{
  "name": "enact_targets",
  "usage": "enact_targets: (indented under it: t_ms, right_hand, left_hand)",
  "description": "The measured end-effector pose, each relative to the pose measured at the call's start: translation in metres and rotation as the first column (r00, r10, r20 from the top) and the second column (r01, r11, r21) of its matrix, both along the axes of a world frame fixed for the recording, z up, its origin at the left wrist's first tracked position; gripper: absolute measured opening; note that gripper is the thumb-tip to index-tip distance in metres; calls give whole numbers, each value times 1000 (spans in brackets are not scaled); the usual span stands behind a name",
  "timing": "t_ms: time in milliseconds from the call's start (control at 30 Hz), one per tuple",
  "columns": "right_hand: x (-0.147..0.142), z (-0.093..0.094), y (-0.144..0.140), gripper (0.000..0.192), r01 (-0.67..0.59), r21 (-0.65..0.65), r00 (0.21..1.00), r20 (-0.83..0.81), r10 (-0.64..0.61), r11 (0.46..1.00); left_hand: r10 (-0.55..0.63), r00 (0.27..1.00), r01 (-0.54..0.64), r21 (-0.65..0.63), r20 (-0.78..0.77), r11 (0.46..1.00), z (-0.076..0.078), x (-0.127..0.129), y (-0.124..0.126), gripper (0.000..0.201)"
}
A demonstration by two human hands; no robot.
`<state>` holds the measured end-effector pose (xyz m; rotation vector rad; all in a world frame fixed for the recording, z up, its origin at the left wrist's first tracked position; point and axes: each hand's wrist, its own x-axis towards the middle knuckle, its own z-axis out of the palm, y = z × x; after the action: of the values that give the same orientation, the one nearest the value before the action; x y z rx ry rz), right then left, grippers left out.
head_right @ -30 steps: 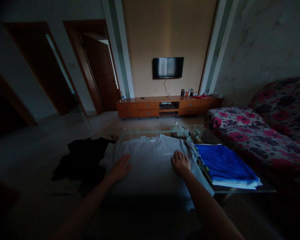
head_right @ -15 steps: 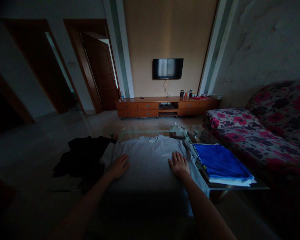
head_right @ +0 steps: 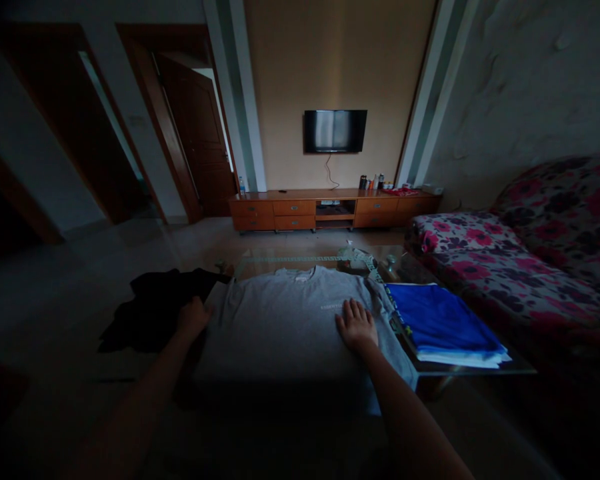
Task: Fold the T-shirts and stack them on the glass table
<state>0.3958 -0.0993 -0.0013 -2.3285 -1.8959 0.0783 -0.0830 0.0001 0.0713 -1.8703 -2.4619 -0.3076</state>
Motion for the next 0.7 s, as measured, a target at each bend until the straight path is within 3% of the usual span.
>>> enact_targets:
  t_ms: [167, 333, 467, 600, 700]
  right_hand:
    - [1, -3, 2, 74, 4, -4, 1000, -4, -4, 1000]
    - [2, -7, 4, 75, 4, 14, 1000, -1, -4, 1000]
    - [3, -8, 5, 75, 2, 14, 1000, -2, -2, 1000]
    - [2, -6, 4, 75, 3, 15, 1000, -4, -3, 1000]
    - [1, -3, 3, 75, 3, 14, 1000, -9, -3, 1000]
  left_hand:
    - [-112, 975, 102, 65, 190, 993, -7, -10, 12, 46]
    - [-55, 864, -2, 112, 500, 994, 0, -11, 21, 51]
    - [-61, 799, 13, 83, 598, 996, 1, -11, 20, 59]
    - [-112, 668, 126, 37, 735, 991, 4, -13, 15, 53]
    - [-104, 694, 71, 76, 712, 995, 10, -19, 15, 45]
